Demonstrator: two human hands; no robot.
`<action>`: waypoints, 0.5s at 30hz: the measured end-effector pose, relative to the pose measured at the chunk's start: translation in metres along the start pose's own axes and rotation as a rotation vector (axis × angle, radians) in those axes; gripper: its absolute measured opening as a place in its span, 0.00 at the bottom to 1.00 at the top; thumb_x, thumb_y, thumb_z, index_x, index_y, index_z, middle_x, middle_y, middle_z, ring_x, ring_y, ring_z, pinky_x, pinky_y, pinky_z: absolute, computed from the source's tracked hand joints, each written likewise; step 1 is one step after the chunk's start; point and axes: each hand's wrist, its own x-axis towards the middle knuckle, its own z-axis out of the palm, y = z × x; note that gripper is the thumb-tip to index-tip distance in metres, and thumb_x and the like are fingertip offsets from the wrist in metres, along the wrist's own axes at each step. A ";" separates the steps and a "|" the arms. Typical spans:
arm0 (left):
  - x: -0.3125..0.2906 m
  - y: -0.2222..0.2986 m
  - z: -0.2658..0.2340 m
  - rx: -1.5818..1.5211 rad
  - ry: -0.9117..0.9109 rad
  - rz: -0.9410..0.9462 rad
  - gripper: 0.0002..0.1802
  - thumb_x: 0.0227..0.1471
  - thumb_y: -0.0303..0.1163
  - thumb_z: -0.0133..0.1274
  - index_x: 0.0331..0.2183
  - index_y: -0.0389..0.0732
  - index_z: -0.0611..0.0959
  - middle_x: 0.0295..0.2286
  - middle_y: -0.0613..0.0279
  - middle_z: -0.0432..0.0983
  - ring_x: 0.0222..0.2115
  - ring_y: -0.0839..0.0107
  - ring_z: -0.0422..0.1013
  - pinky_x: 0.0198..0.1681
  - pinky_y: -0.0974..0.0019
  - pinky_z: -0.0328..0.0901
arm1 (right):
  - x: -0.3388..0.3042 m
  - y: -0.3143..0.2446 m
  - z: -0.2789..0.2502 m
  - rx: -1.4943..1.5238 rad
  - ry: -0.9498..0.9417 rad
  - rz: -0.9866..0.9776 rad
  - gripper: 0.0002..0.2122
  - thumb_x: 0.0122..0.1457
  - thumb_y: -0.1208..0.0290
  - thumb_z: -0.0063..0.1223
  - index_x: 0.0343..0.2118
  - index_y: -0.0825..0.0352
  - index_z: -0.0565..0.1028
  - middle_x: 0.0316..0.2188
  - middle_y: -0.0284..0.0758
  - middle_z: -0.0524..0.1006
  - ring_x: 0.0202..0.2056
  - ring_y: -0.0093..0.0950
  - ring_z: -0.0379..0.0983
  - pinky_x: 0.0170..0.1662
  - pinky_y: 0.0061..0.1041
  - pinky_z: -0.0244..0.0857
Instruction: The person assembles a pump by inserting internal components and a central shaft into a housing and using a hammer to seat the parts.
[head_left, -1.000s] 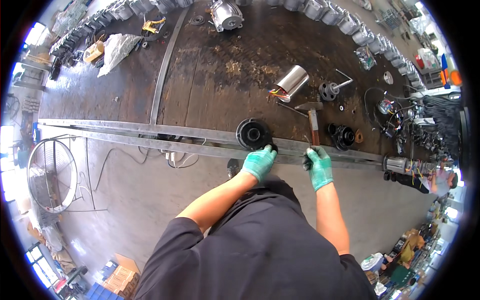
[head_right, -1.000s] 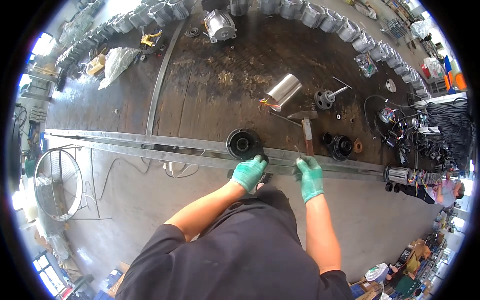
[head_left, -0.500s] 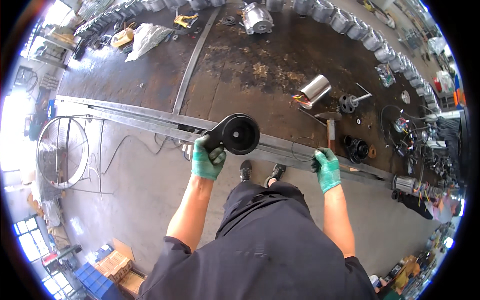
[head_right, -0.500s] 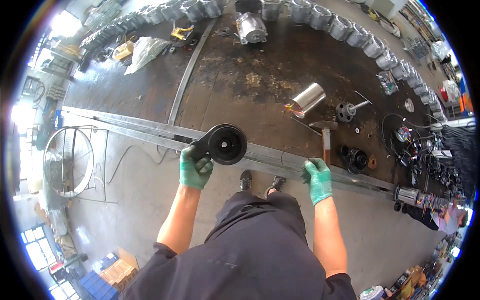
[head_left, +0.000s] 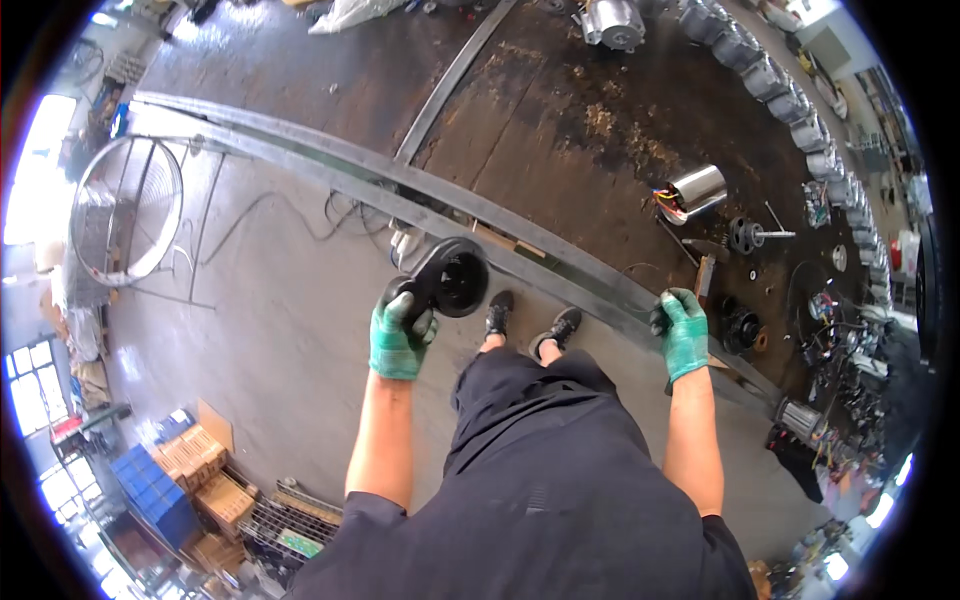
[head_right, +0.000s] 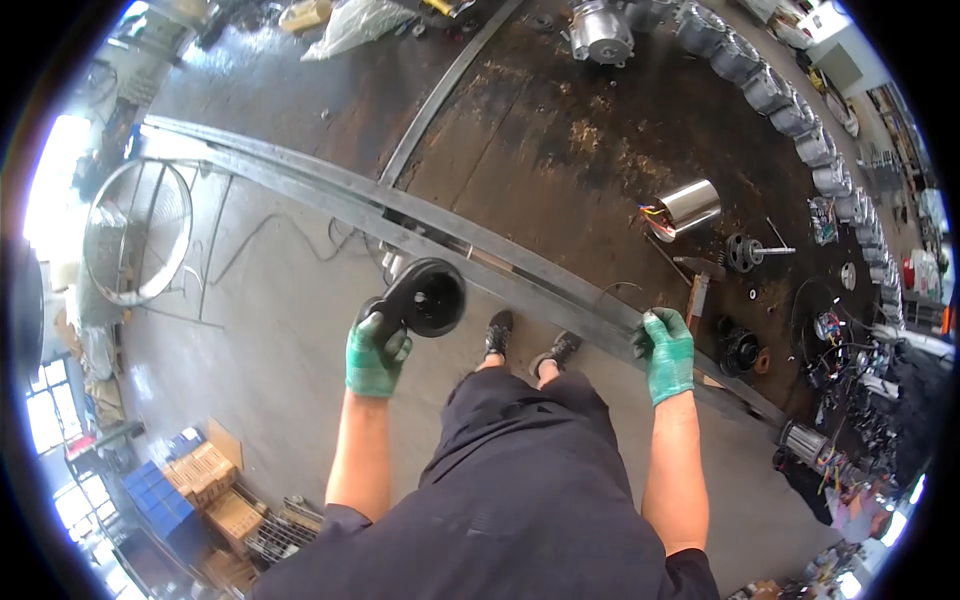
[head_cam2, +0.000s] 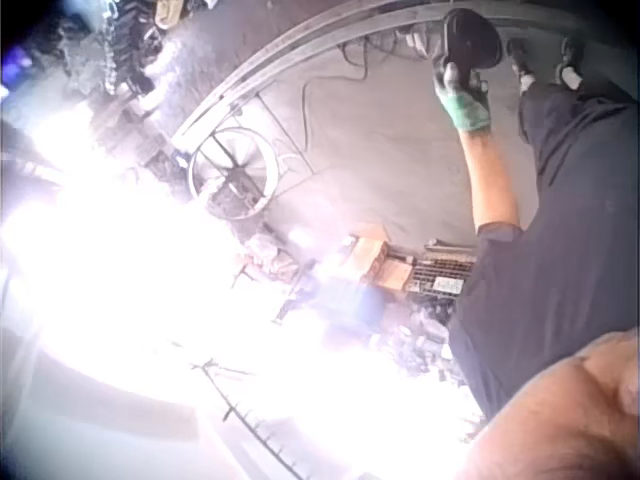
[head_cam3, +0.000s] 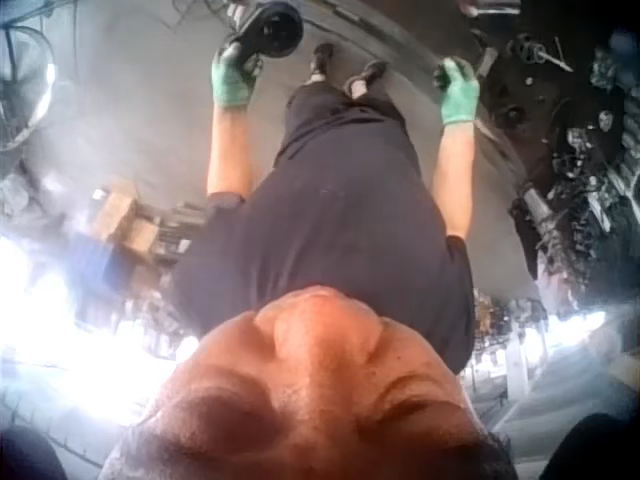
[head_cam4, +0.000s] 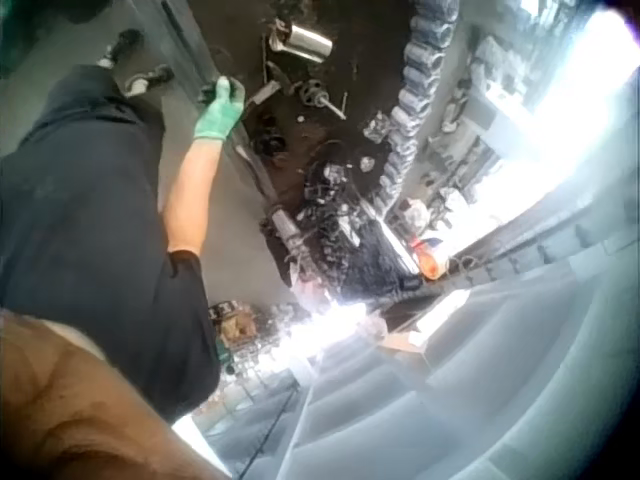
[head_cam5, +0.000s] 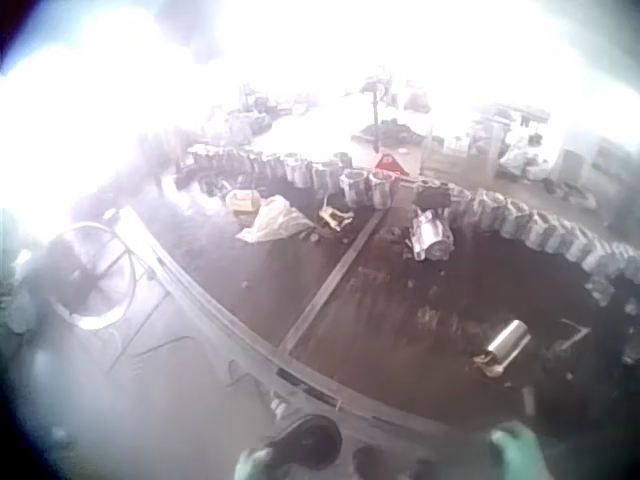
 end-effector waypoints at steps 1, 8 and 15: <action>0.003 -0.002 -0.020 0.253 -0.110 0.041 0.15 0.55 0.38 0.61 0.41 0.43 0.80 0.24 0.66 0.72 0.17 0.75 0.64 0.20 0.69 0.62 | -0.001 -0.001 -0.001 -0.029 0.000 -0.001 0.03 0.65 0.75 0.57 0.39 0.64 0.76 0.28 0.31 0.78 0.25 0.22 0.75 0.24 0.21 0.66; 0.107 -0.117 -0.106 1.861 -0.398 -0.178 0.19 0.51 0.44 0.55 0.35 0.41 0.90 0.39 0.43 0.83 0.41 0.47 0.78 0.48 0.52 0.71 | 0.006 -0.007 -0.032 -0.349 0.065 0.050 0.07 0.66 0.73 0.55 0.46 0.64 0.76 0.31 0.30 0.78 0.26 0.21 0.74 0.26 0.22 0.66; 0.154 -0.248 -0.098 1.841 -0.739 -0.169 0.18 0.54 0.40 0.53 0.42 0.45 0.90 0.42 0.53 0.85 0.46 0.55 0.80 0.51 0.52 0.72 | 0.017 -0.040 -0.043 -0.553 0.104 0.115 0.07 0.67 0.71 0.56 0.46 0.62 0.75 0.33 0.30 0.79 0.27 0.21 0.74 0.27 0.20 0.66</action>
